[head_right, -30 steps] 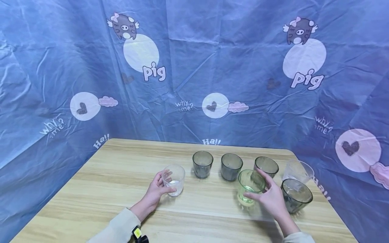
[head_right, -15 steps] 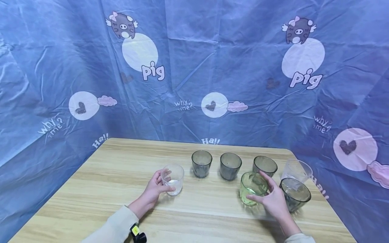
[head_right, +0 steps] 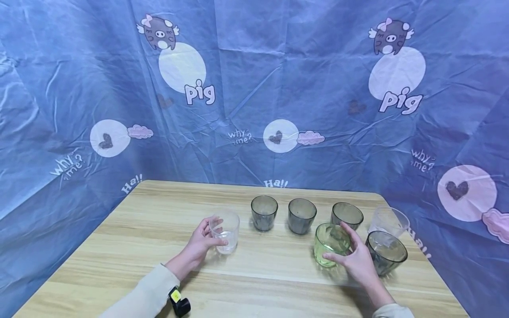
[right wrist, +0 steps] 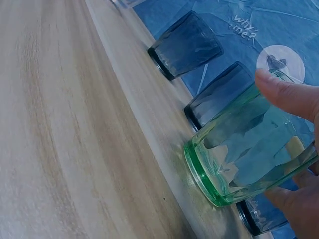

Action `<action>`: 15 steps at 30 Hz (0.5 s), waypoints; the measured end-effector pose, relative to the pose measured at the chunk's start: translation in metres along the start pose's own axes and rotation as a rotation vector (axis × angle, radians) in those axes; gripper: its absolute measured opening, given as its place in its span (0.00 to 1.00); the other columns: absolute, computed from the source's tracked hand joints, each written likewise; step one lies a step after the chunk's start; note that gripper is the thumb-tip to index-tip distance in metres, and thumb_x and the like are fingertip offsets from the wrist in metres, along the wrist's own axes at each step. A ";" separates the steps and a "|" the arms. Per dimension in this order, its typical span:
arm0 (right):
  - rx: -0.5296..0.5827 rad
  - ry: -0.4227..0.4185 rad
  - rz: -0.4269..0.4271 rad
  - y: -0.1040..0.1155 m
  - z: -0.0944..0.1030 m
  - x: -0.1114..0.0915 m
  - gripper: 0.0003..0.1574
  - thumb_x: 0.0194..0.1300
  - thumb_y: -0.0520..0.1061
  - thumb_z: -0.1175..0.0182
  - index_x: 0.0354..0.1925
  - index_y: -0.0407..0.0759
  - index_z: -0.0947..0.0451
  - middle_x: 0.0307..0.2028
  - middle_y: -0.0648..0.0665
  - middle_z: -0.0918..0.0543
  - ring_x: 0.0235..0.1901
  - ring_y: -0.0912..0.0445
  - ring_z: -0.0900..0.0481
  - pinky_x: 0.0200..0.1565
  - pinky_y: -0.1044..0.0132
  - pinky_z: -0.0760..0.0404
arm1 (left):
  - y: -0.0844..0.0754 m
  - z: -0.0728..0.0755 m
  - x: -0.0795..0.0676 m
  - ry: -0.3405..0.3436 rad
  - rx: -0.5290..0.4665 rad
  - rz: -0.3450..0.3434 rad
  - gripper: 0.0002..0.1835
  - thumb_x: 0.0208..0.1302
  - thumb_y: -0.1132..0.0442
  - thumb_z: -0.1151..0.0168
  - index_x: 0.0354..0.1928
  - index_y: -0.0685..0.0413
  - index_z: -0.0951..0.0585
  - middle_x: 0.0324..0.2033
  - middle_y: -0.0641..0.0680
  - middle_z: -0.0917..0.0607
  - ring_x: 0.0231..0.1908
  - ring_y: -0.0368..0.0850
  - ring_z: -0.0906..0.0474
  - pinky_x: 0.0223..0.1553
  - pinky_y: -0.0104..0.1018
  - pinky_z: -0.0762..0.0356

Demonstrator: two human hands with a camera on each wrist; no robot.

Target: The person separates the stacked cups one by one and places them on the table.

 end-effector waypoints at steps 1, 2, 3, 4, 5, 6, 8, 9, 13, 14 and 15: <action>0.002 0.001 0.009 0.000 0.000 0.000 0.64 0.47 0.32 0.25 0.76 0.36 0.49 0.70 0.41 0.36 0.56 0.82 0.41 0.53 0.88 0.37 | -0.001 0.000 0.001 0.005 -0.002 -0.006 0.43 0.44 0.81 0.31 0.67 0.65 0.36 0.67 0.65 0.30 0.65 0.65 0.34 0.66 0.53 0.35; -0.001 0.005 0.016 0.000 0.000 0.000 0.65 0.48 0.32 0.25 0.76 0.36 0.50 0.71 0.36 0.38 0.57 0.82 0.42 0.53 0.88 0.38 | -0.002 -0.001 0.001 0.010 -0.004 -0.010 0.43 0.44 0.81 0.31 0.66 0.65 0.36 0.67 0.65 0.30 0.65 0.66 0.34 0.66 0.53 0.34; -0.007 0.008 0.026 0.000 0.000 0.000 0.65 0.48 0.32 0.25 0.76 0.36 0.51 0.72 0.32 0.40 0.58 0.81 0.43 0.54 0.89 0.40 | -0.003 -0.002 0.002 0.016 -0.003 -0.013 0.43 0.44 0.81 0.31 0.66 0.66 0.36 0.67 0.65 0.30 0.65 0.66 0.35 0.66 0.53 0.34; -0.008 0.013 0.037 0.001 0.000 -0.001 0.66 0.48 0.32 0.25 0.77 0.35 0.53 0.71 0.28 0.42 0.58 0.81 0.44 0.55 0.89 0.41 | -0.004 -0.003 0.002 0.020 -0.007 -0.014 0.43 0.44 0.81 0.30 0.66 0.65 0.36 0.67 0.65 0.30 0.65 0.66 0.35 0.66 0.54 0.34; -0.013 0.017 0.052 0.002 0.000 0.000 0.67 0.48 0.32 0.25 0.77 0.34 0.54 0.71 0.25 0.42 0.59 0.81 0.45 0.55 0.90 0.43 | -0.005 -0.004 0.002 0.028 -0.004 -0.021 0.43 0.43 0.81 0.30 0.66 0.66 0.36 0.66 0.66 0.30 0.65 0.67 0.35 0.66 0.54 0.34; -0.017 0.022 0.066 0.003 0.000 0.000 0.67 0.48 0.32 0.26 0.77 0.34 0.55 0.70 0.24 0.43 0.59 0.81 0.45 0.55 0.90 0.44 | -0.006 -0.004 0.002 0.032 -0.001 -0.023 0.43 0.43 0.81 0.30 0.66 0.66 0.35 0.66 0.66 0.30 0.65 0.67 0.35 0.66 0.54 0.34; -0.029 0.029 0.094 0.006 0.002 0.001 0.69 0.48 0.32 0.26 0.77 0.34 0.57 0.70 0.23 0.43 0.60 0.81 0.47 0.55 0.91 0.46 | -0.008 -0.007 0.002 0.038 0.011 -0.027 0.43 0.43 0.80 0.29 0.65 0.65 0.35 0.66 0.66 0.30 0.65 0.68 0.35 0.65 0.54 0.33; -0.033 0.032 0.105 0.007 0.003 0.002 0.69 0.48 0.32 0.26 0.77 0.35 0.57 0.70 0.23 0.43 0.60 0.80 0.47 0.55 0.91 0.46 | -0.009 -0.008 0.002 0.043 0.016 -0.030 0.43 0.43 0.79 0.28 0.65 0.66 0.35 0.66 0.66 0.29 0.65 0.68 0.35 0.65 0.54 0.33; -0.038 0.046 0.123 0.014 0.007 0.005 0.68 0.50 0.32 0.27 0.78 0.37 0.58 0.71 0.25 0.43 0.60 0.79 0.45 0.55 0.90 0.45 | -0.013 -0.012 0.003 0.054 0.023 -0.027 0.44 0.43 0.78 0.28 0.66 0.64 0.35 0.66 0.65 0.29 0.65 0.67 0.35 0.64 0.53 0.31; -0.037 0.049 0.126 0.015 0.007 0.005 0.68 0.51 0.32 0.27 0.78 0.37 0.59 0.71 0.25 0.43 0.60 0.79 0.45 0.55 0.89 0.45 | -0.014 -0.014 0.003 0.058 0.021 -0.023 0.44 0.43 0.78 0.28 0.67 0.63 0.35 0.66 0.64 0.29 0.65 0.67 0.35 0.64 0.52 0.31; -0.036 0.050 0.127 0.017 0.008 0.006 0.68 0.52 0.32 0.28 0.78 0.38 0.59 0.71 0.25 0.43 0.60 0.78 0.45 0.55 0.89 0.44 | -0.015 -0.015 0.004 0.062 0.015 -0.019 0.45 0.44 0.78 0.28 0.67 0.63 0.35 0.67 0.64 0.30 0.65 0.66 0.35 0.64 0.52 0.31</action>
Point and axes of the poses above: each hand's wrist, its own x-axis towards the middle knuckle, its own z-axis out of the back of the hand, y = z × x, the point moved 3 cm from there along x, towards the middle knuckle
